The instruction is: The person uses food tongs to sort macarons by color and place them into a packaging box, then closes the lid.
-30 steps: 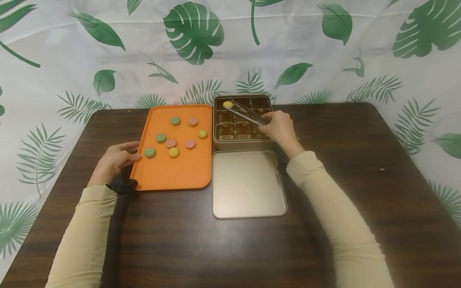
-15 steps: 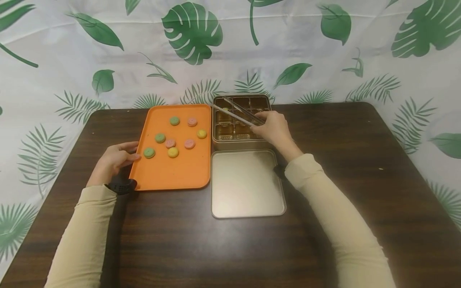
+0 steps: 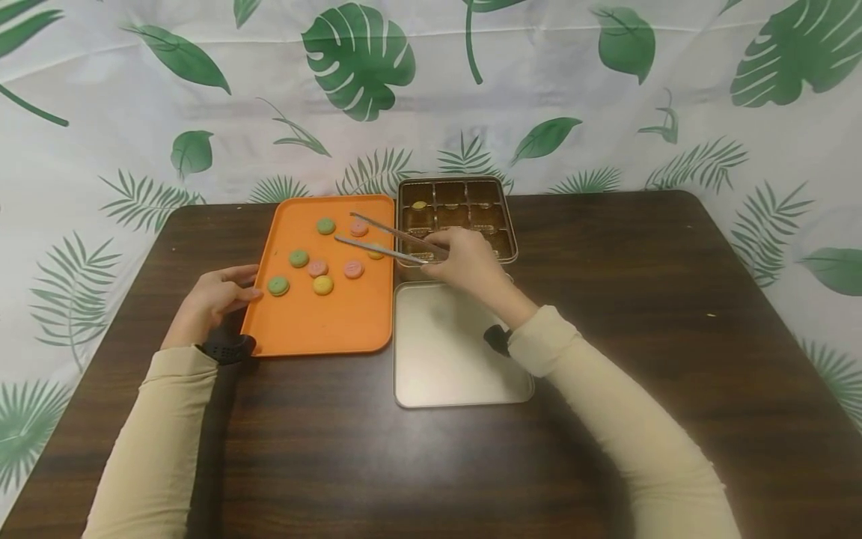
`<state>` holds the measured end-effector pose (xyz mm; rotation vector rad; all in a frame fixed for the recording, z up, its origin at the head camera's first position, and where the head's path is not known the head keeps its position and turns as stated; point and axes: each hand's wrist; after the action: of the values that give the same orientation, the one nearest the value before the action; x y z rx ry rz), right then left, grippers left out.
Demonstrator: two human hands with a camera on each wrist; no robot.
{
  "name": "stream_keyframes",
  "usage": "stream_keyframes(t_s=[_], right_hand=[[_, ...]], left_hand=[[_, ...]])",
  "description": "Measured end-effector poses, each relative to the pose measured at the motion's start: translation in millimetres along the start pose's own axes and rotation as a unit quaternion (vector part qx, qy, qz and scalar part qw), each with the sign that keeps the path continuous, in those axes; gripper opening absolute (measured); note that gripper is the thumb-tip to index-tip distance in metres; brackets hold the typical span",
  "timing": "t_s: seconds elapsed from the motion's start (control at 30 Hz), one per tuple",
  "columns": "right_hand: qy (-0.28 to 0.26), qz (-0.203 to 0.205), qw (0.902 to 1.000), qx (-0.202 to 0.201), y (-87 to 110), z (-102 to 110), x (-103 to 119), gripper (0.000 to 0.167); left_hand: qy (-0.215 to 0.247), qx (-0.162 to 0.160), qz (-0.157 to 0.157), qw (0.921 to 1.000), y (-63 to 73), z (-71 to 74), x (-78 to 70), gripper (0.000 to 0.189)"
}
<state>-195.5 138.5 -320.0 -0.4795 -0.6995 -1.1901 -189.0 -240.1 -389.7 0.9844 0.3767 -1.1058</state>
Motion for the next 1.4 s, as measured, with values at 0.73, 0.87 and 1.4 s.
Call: stream_keyframes(t_s=[0.73, 0.87, 1.4], right_hand=[[0.046, 0.024, 0.9958, 0.075, 2.2, -54.6, 8.1, 0.036], [0.060, 0.018, 0.9949, 0.079, 0.5, -57.7, 6.4, 0.037], [0.049, 0.007, 0.9953, 0.084, -0.4, -67.5, 6.3, 0.038]], left_hand=[[0.003, -0.019, 0.009, 0.9998, -0.5, -2.7, -1.0, 0.059], [0.010, -0.022, 0.012, 0.9996, -0.8, -2.5, -1.5, 0.059], [0.005, -0.018, 0.011, 0.9998, -0.5, -1.6, -2.4, 0.059]])
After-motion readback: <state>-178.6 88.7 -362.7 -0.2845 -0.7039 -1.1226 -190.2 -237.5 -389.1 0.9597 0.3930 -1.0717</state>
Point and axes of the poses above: each hand's wrist, its own y-axis away from the middle knuckle, its own z-axis out of the back of the hand, x = y × z, and after that the axes turned 12 degrees about -y, right-handed
